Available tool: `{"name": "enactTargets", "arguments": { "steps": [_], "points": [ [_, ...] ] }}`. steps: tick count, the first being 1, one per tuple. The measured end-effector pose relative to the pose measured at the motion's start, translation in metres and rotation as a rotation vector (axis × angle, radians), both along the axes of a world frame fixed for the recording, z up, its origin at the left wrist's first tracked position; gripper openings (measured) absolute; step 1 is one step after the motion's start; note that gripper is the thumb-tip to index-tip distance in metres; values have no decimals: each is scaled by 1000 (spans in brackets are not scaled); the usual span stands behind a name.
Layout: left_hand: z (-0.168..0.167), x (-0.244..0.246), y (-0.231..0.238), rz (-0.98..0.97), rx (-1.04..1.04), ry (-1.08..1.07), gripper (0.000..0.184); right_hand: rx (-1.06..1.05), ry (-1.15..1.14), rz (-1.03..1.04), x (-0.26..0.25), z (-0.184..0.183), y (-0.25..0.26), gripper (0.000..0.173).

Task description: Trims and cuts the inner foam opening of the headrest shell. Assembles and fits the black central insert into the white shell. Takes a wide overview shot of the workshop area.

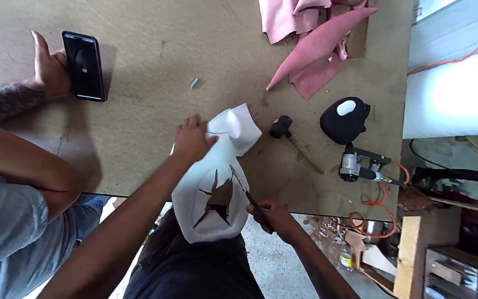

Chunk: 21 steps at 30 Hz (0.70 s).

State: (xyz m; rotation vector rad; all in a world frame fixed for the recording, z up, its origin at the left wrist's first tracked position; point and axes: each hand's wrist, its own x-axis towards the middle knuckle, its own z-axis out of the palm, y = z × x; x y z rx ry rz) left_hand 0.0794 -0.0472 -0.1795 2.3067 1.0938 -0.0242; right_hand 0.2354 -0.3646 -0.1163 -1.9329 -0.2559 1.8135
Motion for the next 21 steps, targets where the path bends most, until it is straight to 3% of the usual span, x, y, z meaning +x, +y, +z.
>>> {"name": "enactTargets", "arguments": {
  "steps": [6,11,17,21],
  "points": [
    [33,2,-5,-24,7,62,63,-87,8,32,-1,29,21,50],
    [81,27,-27,-50,65,-64,59,-84,-56,39,12,14,39,46],
    [35,-4,11,11,25,-7,63,-47,-122,329,6,30,-2,56],
    [23,-18,17,32,90,-123,59,29,-290,270,23,21,-44,56]
  ]
}}
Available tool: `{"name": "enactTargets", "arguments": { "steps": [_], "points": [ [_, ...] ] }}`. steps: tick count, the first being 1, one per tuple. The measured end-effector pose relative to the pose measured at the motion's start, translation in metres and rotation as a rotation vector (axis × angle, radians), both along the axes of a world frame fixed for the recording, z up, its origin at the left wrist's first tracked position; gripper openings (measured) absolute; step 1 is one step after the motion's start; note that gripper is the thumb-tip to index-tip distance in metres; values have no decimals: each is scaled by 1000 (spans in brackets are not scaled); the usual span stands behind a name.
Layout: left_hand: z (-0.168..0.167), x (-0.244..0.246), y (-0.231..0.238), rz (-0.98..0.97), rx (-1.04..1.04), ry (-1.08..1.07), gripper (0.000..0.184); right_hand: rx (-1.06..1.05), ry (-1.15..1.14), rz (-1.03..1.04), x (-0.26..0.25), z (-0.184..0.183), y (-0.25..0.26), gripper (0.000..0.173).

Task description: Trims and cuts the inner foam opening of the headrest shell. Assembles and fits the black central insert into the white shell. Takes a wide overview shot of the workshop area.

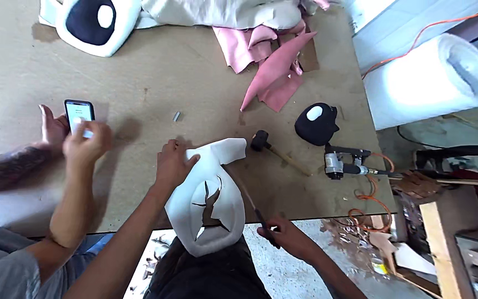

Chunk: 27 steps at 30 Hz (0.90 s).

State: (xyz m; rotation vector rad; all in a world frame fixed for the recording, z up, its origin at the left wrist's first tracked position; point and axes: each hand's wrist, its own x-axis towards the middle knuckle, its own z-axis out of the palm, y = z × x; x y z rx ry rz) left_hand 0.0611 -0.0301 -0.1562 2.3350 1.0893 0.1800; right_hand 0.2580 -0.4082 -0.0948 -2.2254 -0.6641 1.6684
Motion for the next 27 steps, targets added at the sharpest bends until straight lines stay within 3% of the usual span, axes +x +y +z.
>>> {"name": "enactTargets", "arguments": {
  "steps": [4,9,12,16,19,23,27],
  "points": [
    [-7,-21,-22,5,37,-33,56,57,-275,-9,29,-25,-4,47],
    [-35,-57,-70,151,177,-54,83,125,-516,-194,104,-11,34,34],
    [-52,-63,-61,111,182,-64,93,86,-676,-134,171,1,76,27],
    [-41,-41,-31,17,165,-78,89,202,-743,26,243,-11,112,34],
    [-36,-32,-9,36,136,-60,85,311,-732,12,282,-36,127,37],
    [-34,-30,-21,241,124,-61,83,400,-843,-189,330,-24,95,48],
    [-46,-32,-48,387,174,-88,88,321,-807,-516,383,-33,62,68]
  ]
}}
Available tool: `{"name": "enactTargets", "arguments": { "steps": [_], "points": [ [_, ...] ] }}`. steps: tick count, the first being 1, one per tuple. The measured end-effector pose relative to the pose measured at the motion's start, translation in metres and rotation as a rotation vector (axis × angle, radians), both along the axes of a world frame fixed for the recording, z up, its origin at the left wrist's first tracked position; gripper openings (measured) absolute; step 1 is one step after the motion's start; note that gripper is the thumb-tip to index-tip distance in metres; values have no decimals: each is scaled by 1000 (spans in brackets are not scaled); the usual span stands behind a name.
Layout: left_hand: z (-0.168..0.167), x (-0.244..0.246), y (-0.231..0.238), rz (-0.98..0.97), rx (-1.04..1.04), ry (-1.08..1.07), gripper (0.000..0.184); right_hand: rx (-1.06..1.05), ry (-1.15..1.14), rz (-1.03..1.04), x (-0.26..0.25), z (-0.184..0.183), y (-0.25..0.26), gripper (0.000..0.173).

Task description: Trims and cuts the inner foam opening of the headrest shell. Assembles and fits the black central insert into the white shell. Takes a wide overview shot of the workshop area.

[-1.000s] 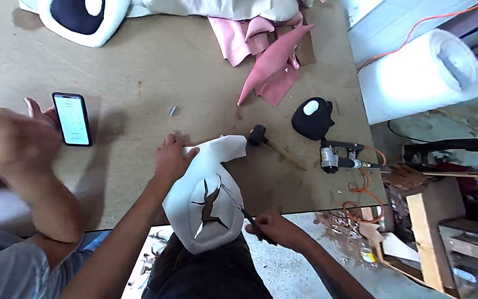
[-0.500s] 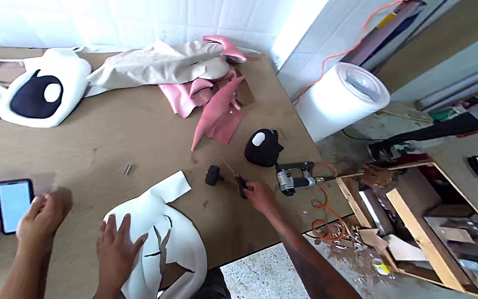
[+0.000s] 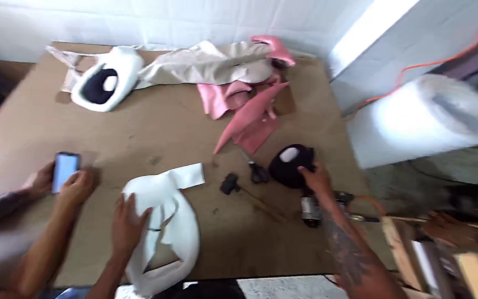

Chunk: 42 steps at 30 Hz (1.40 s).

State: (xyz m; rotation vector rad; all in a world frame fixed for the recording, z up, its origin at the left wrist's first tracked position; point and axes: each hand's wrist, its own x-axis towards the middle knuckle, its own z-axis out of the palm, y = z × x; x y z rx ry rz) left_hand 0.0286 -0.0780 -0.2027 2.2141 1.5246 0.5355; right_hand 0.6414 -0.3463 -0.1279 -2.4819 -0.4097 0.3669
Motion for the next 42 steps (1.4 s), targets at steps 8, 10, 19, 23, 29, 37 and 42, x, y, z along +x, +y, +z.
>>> {"name": "enactTargets", "arguments": {
  "steps": [8,10,19,23,29,37,42],
  "points": [
    [-1,41,22,-46,6,-62,91,-72,125,-88,36,-25,35,92],
    [-1,47,26,-41,-6,-71,92,134,292,-129,33,-27,46,77],
    [63,49,-11,-14,-107,-324,53,585,171,126,-76,84,53,52],
    [93,30,-71,-120,-468,-634,54,610,441,294,-209,84,59,65],
    [92,-1,-135,112,-784,-791,63,604,802,412,-404,14,59,64],
    [31,-4,-94,116,-703,-670,60,313,328,440,-424,-38,73,49],
    [31,-11,-68,-2,-840,-679,57,372,179,410,-413,-37,88,46]
  ]
}}
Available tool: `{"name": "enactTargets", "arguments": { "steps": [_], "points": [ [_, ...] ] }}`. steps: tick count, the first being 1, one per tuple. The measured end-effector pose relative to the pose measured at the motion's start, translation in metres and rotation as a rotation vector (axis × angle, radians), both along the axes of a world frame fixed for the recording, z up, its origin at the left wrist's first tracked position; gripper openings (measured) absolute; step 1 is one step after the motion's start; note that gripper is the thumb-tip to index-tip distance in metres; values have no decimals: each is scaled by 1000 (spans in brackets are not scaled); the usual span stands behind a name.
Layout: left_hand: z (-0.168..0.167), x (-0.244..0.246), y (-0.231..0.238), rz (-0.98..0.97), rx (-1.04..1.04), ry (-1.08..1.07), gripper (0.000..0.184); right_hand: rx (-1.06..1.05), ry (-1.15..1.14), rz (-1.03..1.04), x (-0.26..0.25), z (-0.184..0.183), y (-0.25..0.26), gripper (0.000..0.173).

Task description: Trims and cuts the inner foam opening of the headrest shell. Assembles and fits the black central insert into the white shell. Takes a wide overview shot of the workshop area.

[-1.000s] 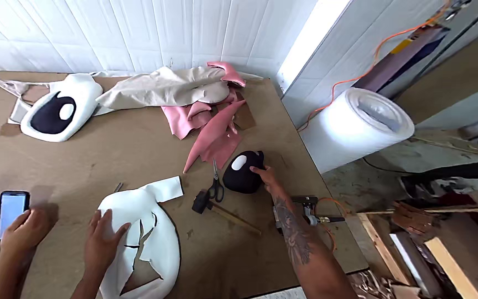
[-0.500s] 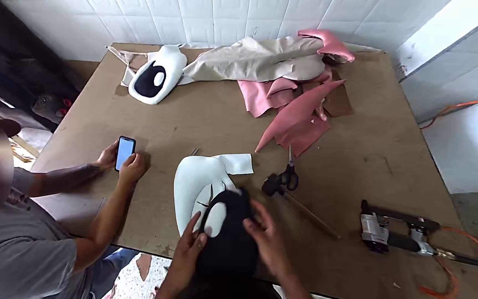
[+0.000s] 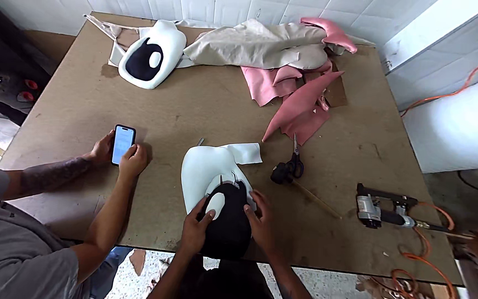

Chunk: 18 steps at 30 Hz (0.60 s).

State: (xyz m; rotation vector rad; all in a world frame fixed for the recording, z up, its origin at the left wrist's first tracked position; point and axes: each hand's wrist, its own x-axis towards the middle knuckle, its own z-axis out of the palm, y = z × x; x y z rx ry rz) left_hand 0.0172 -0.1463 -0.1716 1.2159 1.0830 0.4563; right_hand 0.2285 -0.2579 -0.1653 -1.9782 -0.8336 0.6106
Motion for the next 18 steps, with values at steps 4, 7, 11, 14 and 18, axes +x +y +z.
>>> {"name": "enactTargets", "arguments": {
  "steps": [4,7,11,14,18],
  "points": [
    [-1,-6,13,-73,-51,9,53,-72,52,337,45,-7,31,41],
    [0,-8,16,-93,-1,60,51,-113,0,585,75,-11,55,27],
    [-2,-5,10,-2,28,80,46,-100,-175,701,94,-19,67,30],
    [-3,-2,3,59,23,119,44,-40,-258,725,100,-31,68,31],
    [-3,7,9,124,12,170,43,53,-297,681,99,-37,78,29]
  ]
}}
